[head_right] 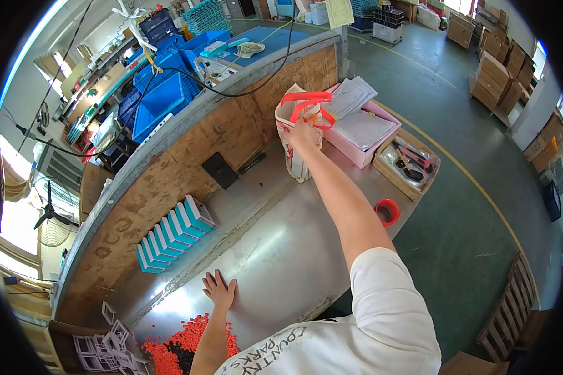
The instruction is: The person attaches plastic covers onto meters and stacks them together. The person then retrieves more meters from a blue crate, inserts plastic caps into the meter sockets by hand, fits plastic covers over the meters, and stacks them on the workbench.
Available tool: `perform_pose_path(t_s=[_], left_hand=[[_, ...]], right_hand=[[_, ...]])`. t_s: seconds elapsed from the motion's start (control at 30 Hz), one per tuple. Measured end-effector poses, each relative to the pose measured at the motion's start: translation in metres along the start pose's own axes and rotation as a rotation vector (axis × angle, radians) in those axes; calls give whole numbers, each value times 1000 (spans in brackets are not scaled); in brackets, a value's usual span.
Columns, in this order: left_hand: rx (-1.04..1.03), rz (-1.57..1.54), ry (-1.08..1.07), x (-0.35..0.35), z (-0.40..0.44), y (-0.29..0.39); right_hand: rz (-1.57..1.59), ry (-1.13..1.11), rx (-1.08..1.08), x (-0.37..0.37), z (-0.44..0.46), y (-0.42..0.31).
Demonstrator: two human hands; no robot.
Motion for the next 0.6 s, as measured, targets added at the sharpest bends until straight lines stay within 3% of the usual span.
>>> perform_pose_path(t_s=[0.1, 0.17, 0.3, 0.4, 0.47, 0.5, 0.6], left_hand=[[11, -6, -1, 1, -3, 0], [-11, -10, 21, 1, -3, 1], [-30, -5, 51, -2, -3, 0], [-28, -8, 47, 0, -4, 3], [-25, -4, 43, 1, -4, 3], [-7, 2, 31, 2, -4, 3], [0, 6, 22, -2, -2, 2]], right_hand=[[51, 72, -81, 6, 13, 5], [62, 24, -44, 2, 33, 20], [92, 153, -11, -5, 42, 35], [63, 221, 86, 22, 23, 28], [-27, 297, 315, 39, 14, 21], [19, 439, 412, 50, 3, 18], [-7, 387, 559, 101, -29, 15]])
Point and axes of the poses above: each hand's wrist, its own z-axis towards the middle knuckle, its own x-axis out of the back of the hand, y = z × x, the point moved 2 cm from there along z, towards the middle knuckle, and after that the axes turned 8 degrees about -z, right-handed, at the moved point
